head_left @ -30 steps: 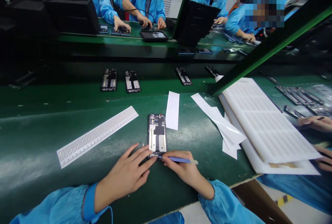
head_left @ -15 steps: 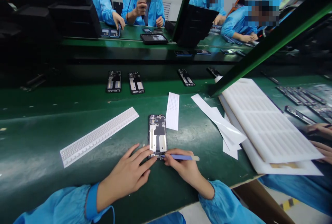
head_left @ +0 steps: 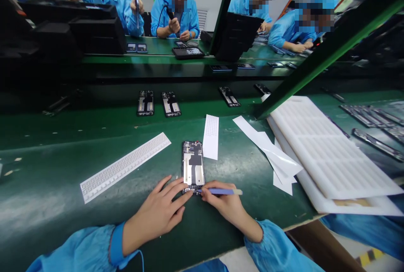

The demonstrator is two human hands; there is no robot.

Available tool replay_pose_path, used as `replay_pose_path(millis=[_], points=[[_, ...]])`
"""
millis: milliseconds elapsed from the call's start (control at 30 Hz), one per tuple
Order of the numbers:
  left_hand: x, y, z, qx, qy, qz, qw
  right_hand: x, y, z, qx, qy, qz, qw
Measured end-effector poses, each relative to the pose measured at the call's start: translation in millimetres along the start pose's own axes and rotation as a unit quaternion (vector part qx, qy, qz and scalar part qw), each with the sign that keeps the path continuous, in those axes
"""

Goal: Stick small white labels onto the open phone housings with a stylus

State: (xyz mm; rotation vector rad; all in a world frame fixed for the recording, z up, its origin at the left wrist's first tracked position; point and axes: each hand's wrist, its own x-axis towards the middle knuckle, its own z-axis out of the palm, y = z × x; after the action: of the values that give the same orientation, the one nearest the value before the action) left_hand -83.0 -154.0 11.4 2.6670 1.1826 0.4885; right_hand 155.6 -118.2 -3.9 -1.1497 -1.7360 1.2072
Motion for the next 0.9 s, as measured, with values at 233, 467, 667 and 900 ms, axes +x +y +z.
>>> replay_pose_path(millis=[233,467,667,900], points=[[13.9,17.8,7.2,0.004,0.061,-0.104,0.993,14.8,5.3,-17.0,0.071,0.172,0.02,0.982],[89.4,39.7,29.2,0.112,0.063,-0.193,0.973,85.7,26.5,-67.2,-0.01,0.203,-0.042,0.978],[115.4,-9.2,-2.5,0.116,-0.005,-0.233,0.966,103.4,49.9,-74.5,0.037,0.127,-0.028,0.991],[293.7,-99.0,-31.5,0.096,0.033,-0.315,0.944,108.8,46.8,-77.3,0.037,0.118,-0.042,0.991]])
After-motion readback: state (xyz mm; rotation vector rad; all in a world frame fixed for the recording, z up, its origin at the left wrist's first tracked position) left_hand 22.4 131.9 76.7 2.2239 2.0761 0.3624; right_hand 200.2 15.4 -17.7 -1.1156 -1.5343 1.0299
